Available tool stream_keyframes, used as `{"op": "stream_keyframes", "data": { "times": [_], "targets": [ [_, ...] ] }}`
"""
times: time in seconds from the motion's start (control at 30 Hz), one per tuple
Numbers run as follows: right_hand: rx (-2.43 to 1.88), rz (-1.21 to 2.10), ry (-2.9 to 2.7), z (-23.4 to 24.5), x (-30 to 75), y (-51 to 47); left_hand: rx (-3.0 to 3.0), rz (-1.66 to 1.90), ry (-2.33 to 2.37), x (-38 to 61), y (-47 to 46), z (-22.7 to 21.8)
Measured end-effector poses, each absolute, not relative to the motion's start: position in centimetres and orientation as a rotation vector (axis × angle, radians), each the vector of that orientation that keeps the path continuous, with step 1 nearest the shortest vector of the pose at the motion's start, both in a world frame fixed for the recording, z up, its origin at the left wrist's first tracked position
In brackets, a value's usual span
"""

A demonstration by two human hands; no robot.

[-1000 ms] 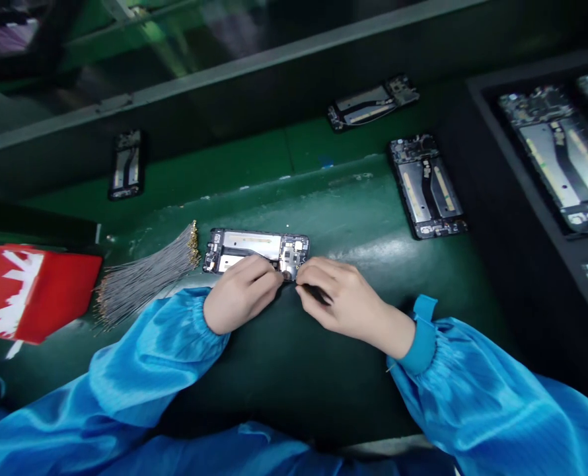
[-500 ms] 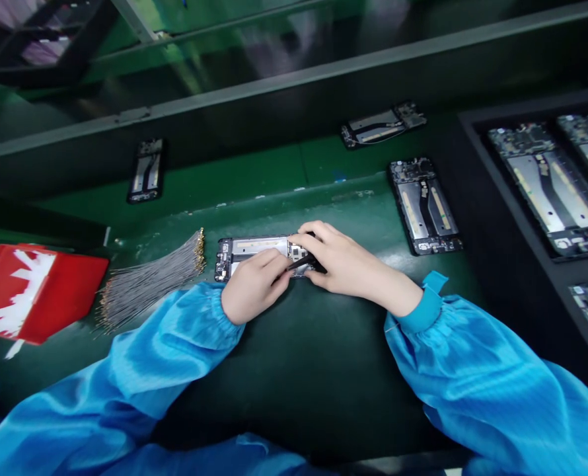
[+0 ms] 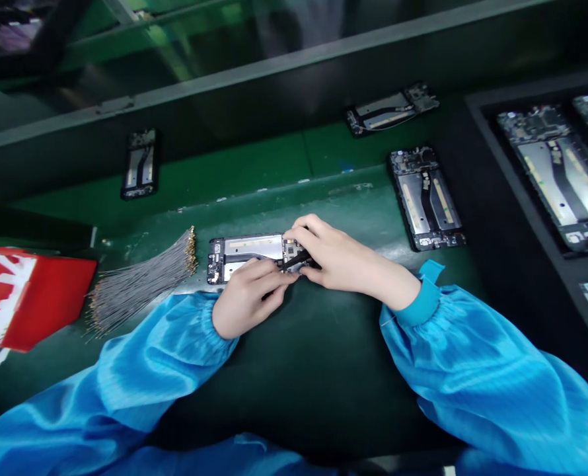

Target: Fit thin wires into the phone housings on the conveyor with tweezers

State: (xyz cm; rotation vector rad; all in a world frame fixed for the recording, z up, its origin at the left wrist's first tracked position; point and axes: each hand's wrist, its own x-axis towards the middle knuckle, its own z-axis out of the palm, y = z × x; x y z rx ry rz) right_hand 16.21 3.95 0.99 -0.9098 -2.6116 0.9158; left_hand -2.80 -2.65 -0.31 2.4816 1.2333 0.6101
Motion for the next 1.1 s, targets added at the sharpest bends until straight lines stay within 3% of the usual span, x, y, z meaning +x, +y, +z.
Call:
{"op": "stream_keyframes", "data": {
  "times": [1.1],
  "targets": [
    [-1.053,0.829,-2.756,1.7,15.0,4.4,2.477,0.596,1.177,-2.2,-3.2,-0.1]
  ]
}}
